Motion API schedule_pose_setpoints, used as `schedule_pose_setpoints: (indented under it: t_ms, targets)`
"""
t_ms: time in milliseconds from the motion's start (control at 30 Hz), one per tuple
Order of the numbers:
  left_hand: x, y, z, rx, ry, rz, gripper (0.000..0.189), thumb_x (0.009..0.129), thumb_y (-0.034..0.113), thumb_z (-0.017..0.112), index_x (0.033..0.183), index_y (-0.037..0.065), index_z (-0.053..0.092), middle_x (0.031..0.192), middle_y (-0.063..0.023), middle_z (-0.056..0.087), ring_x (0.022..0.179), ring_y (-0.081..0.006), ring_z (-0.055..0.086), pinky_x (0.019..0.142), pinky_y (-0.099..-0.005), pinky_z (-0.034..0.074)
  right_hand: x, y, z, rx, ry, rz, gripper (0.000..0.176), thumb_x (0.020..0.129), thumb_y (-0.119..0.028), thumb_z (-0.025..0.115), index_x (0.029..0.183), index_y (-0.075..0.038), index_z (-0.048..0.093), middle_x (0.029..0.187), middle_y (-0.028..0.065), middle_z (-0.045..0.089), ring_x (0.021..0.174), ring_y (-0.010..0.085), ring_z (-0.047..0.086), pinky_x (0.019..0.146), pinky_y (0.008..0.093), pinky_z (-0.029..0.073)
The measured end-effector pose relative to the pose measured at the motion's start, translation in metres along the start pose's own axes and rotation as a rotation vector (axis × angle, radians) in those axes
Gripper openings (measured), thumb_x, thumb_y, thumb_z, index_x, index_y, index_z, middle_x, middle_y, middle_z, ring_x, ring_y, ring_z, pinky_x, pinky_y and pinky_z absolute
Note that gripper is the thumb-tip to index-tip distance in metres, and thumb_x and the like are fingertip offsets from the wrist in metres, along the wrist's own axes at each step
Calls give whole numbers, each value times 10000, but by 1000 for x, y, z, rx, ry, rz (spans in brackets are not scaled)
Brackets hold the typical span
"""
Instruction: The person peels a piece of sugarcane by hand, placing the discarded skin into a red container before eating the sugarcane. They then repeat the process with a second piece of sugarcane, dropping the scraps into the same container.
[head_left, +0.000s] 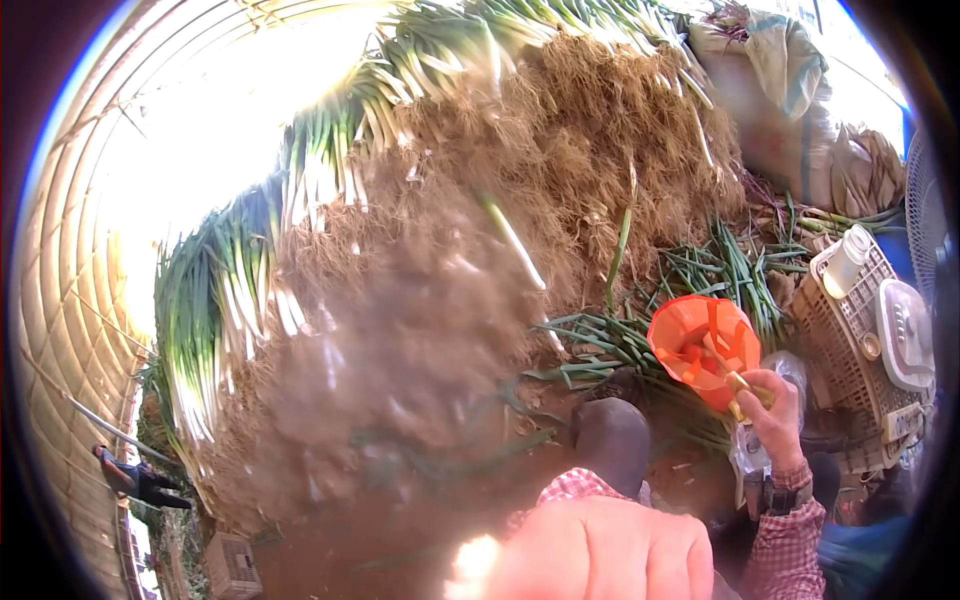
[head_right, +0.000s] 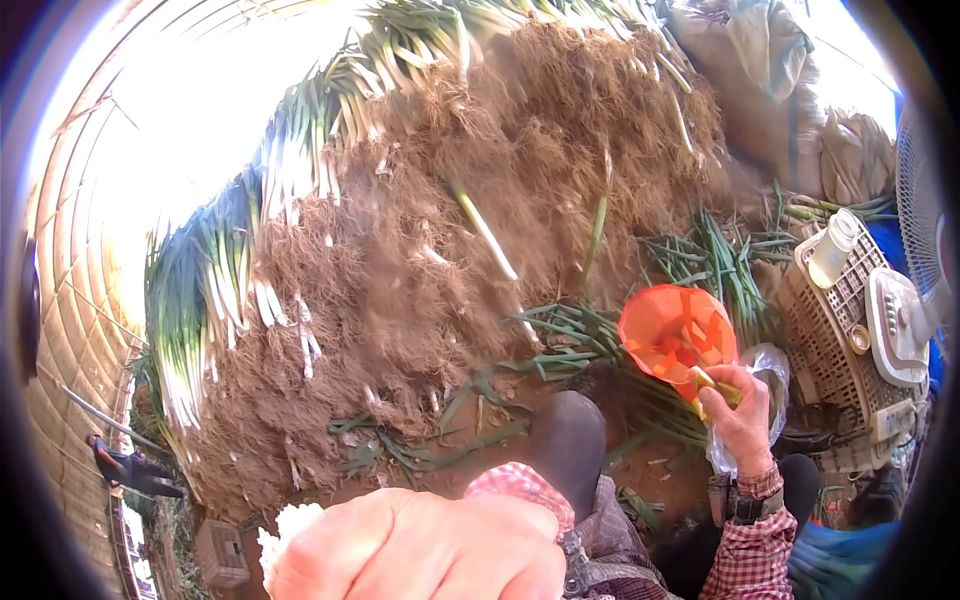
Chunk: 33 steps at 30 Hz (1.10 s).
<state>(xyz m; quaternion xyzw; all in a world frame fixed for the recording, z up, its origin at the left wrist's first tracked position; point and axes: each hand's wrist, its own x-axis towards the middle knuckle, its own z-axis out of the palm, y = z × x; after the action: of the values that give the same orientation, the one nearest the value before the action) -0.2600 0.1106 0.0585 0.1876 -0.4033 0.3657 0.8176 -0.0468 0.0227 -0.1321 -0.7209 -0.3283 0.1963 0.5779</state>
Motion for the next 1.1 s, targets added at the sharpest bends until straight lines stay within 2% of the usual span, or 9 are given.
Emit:
schedule_pose_setpoints:
  t_ms: [200, 300, 433, 500, 600, 800, 900, 1000, 1100]
  targets:
    - [-2, -5, 7, 7, 65, 81, 222, 941, 221, 605, 748, 115, 634, 540, -2, 526, 395, -125, 396, 396, -288, 210, -2, -5, -1, -53, 3, -15, 196, 848, -66, 691, 998, 60, 697, 888, 82, 727, 811, 134, 706, 733, 267, 557]
    - [1, -3, 1, -6, 0, 42, 214, 934, 226, 606, 752, 117, 636, 546, 2, 528, 401, -129, 393, 395, -288, 214, -2, -4, -1, -60, 0, -26, 198, 847, -72, 693, 996, 58, 699, 886, 85, 726, 820, 140, 707, 739, 270, 557]
    - [4, -7, 10, 32, 138, 64, 199, 921, 226, 607, 755, 121, 639, 551, 5, 530, 404, -135, 385, 398, -288, 209, -1, 1, -2, -60, 5, -35, 205, 847, -82, 698, 997, 57, 701, 884, 90, 726, 819, 148, 708, 741, 276, 557]
    - [4, -7, 8, 35, 131, 17, 191, 915, 223, 607, 757, 122, 640, 549, 6, 525, 402, -138, 379, 400, -289, 202, -2, 5, -2, -58, 5, -10, 207, 845, -86, 702, 1000, 52, 702, 887, 88, 726, 818, 147, 708, 746, 276, 556]
    - [9, 2, -3, 26, -56, -113, 181, 909, 191, 599, 745, 120, 628, 545, 5, 516, 401, -137, 372, 405, -289, 191, -1, 10, -2, -65, 9, -6, 205, 842, -92, 710, 995, 45, 706, 888, 87, 722, 815, 148, 707, 751, 278, 555]
    - [8, 3, 9, 93, 25, 58, 176, 895, 147, 591, 722, 116, 606, 539, 1, 513, 395, -130, 373, 407, -294, 180, -1, 8, -1, -94, 26, -51, 201, 833, -104, 720, 973, 40, 712, 882, 94, 717, 810, 152, 705, 746, 288, 553]
    - [5, 34, 10, 172, 28, -244, 167, 890, 145, 592, 727, 113, 609, 539, 3, 515, 395, -126, 379, 408, -292, 180, -2, 11, -1, -108, 26, -33, 198, 828, -100, 720, 965, 42, 711, 879, 99, 718, 807, 158, 708, 739, 289, 552]
    - [8, 9, 1, 97, -48, 32, 153, 883, 145, 593, 735, 110, 610, 547, 2, 521, 401, -125, 391, 409, -288, 188, -3, 3, 1, -76, 9, 21, 200, 825, -94, 717, 966, 47, 708, 874, 99, 718, 808, 160, 710, 736, 286, 551]
    - [10, 8, 8, 123, 53, 35, 142, 878, 149, 592, 744, 110, 614, 562, -3, 535, 411, -130, 406, 409, -289, 198, -2, 2, 2, -96, 0, 16, 204, 828, -86, 711, 975, 54, 705, 870, 94, 717, 812, 151, 709, 737, 281, 551]
